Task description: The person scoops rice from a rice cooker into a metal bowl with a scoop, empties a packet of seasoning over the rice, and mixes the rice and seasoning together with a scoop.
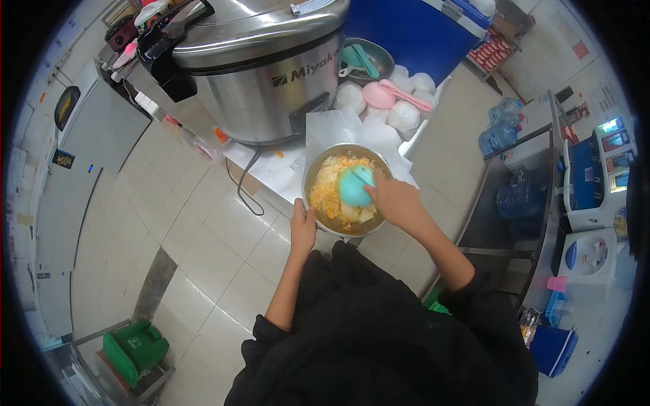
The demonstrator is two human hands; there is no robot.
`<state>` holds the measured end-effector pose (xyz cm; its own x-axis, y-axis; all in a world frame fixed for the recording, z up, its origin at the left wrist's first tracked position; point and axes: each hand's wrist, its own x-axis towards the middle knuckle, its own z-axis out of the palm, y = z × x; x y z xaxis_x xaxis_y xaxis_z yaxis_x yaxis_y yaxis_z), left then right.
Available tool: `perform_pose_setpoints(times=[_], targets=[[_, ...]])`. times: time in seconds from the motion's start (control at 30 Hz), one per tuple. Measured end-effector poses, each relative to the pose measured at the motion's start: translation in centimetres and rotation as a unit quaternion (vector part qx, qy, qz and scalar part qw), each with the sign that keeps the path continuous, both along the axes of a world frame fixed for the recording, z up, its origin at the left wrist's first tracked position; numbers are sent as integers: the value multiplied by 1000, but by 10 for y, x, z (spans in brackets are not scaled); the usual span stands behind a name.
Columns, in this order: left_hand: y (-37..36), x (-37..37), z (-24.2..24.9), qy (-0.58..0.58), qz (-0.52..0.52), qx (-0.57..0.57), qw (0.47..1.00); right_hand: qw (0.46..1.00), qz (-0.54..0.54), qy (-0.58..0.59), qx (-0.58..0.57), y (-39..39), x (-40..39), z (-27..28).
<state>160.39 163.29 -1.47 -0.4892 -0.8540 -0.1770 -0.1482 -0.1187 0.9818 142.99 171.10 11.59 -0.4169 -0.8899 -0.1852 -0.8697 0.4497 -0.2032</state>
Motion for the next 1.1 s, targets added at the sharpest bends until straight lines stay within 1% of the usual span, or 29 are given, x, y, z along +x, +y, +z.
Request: perform_pose_setpoints(times=[0.03,0.13,0.2,0.23,0.27,0.3,0.33,0.37,0.43,0.47,0.5,0.53,0.57,0.6,0.67,0.73,0.77,0.83,0.87,0.93,1.03,1.07,1.1], targets=[[1,1,0,0,-3,1,1000,999,-24,-14,-25,-8,10,0],[-1,1,11,11,0,23,1000,998,-55,2,-35,-34,43,-74],[-2,1,14,57,11,77,995,999,-44,-14,-24,-27,35,-52],[-1,1,11,59,10,79,995,999,-30,-28,-13,-23,30,-41],[-1,0,5,48,12,53,997,999,-27,-22,-11,-16,30,-38],[-1,-1,2,35,16,28,999,999,-34,-1,20,-5,37,-36],[-1,0,-1,36,19,29,999,998,-43,16,50,1,42,-36],[1,0,-1,36,20,33,999,998,-42,17,51,0,41,-44],[0,0,-6,37,20,33,999,1000,-20,-21,4,-7,32,-63],[0,1,-13,17,15,10,1000,999,-25,-23,5,-5,30,-48],[0,0,-16,1,12,-14,1000,999,-7,-23,37,-3,24,-16],[0,-1,-12,6,13,-12,1000,997,16,-19,72,-2,17,4],[2,0,-5,13,10,3,1000,997,20,-14,75,6,16,3],[2,2,-2,19,8,15,1000,996,3,-1,92,18,21,-2],[3,2,-2,35,9,30,999,994,-15,12,106,20,30,-24],[3,0,1,51,7,44,998,999,-27,-20,32,8,40,-52],[2,1,6,48,-3,58,997,999,-26,-21,32,10,40,-40],[3,4,8,44,-16,70,996,997,-15,-36,72,13,38,-5],[4,3,7,50,-12,73,996,997,-14,-32,69,15,37,-16],[6,1,8,59,-9,75,995,995,-51,-84,34,23,38,-52],[2,6,9,58,-22,104,993,995,-35,-68,58,7,39,-45],[3,8,6,49,-24,88,995,995,-39,-71,60,5,32,-30],[3,5,4,44,-28,72,996,993,-77,-77,48,5,16,-3]])
